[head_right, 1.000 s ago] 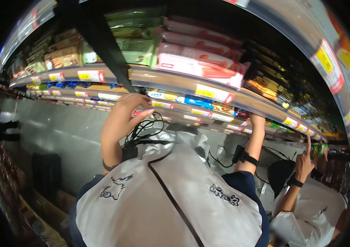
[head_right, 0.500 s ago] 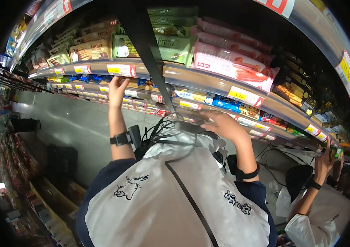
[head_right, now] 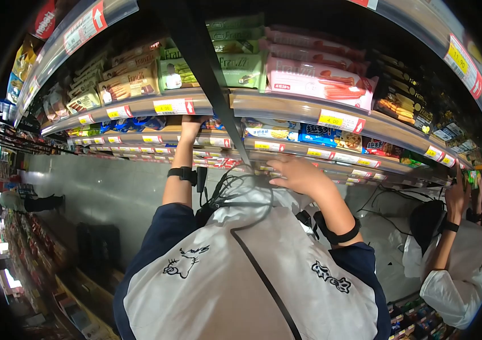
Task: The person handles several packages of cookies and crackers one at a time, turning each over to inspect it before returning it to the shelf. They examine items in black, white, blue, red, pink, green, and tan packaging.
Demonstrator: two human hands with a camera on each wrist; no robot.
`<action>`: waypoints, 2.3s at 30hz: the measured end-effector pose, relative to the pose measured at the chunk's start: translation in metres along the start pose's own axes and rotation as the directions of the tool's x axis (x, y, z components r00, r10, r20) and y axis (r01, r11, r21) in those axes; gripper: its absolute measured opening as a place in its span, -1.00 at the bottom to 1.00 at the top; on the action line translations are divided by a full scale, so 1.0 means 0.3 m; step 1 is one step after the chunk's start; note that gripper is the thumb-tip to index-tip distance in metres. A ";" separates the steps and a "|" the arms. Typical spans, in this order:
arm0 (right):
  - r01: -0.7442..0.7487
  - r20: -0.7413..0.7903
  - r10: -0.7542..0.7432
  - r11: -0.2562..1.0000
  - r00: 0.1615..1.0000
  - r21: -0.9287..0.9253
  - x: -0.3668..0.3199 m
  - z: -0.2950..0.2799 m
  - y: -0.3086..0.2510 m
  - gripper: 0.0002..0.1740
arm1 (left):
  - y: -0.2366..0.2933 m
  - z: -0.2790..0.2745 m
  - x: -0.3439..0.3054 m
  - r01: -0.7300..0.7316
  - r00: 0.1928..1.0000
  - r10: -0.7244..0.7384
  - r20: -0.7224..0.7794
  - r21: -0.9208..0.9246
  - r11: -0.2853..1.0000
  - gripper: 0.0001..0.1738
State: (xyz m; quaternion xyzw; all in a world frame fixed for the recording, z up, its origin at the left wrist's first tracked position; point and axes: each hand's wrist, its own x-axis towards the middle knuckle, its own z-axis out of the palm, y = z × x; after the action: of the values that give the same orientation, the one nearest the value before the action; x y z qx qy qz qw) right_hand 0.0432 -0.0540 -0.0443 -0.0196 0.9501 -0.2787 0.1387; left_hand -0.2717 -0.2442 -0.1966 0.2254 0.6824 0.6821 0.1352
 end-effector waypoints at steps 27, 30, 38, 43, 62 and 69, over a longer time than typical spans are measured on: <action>0.057 -0.167 -0.043 0.995 0.985 0.080 -0.012 0.027 -0.052 -0.48 | 0.622 -0.211 -0.436 -0.014 0.987 -0.008 0.163 0.134 0.991 -0.50; 0.205 -0.306 -0.165 0.973 0.938 0.105 -0.008 -0.020 -0.134 -0.44 | 0.814 -0.133 -0.470 -0.545 0.826 0.479 0.298 0.204 0.813 -0.63; 0.533 -0.670 -0.146 0.734 0.728 0.420 -0.048 -0.084 -0.322 -0.14 | 0.977 0.128 -0.493 -0.951 0.299 0.954 -0.026 -0.098 0.295 -0.93; 0.654 -0.780 -0.059 0.586 0.623 0.479 -0.093 -0.065 -0.331 -0.14 | 0.970 0.188 -0.462 -0.987 0.152 0.988 -0.015 -0.045 0.151 -0.88; 0.784 -0.873 0.070 0.411 0.482 0.466 -0.112 -0.112 -0.386 -0.39 | 0.983 0.222 -0.521 -0.872 0.446 0.892 -0.072 0.191 0.451 -0.50; 0.691 -0.702 0.074 -0.282 0.708 0.666 -0.113 -0.127 -0.378 -0.32 | 0.965 0.229 -0.501 -0.865 0.468 0.882 -0.063 0.172 0.471 -0.57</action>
State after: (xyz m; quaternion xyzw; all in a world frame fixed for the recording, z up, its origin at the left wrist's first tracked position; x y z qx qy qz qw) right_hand 0.0606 -0.1259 0.0557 -0.1057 0.3361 -0.9066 -0.2322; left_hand -0.0728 -0.2678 0.0699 0.5002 0.5172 0.6288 -0.2948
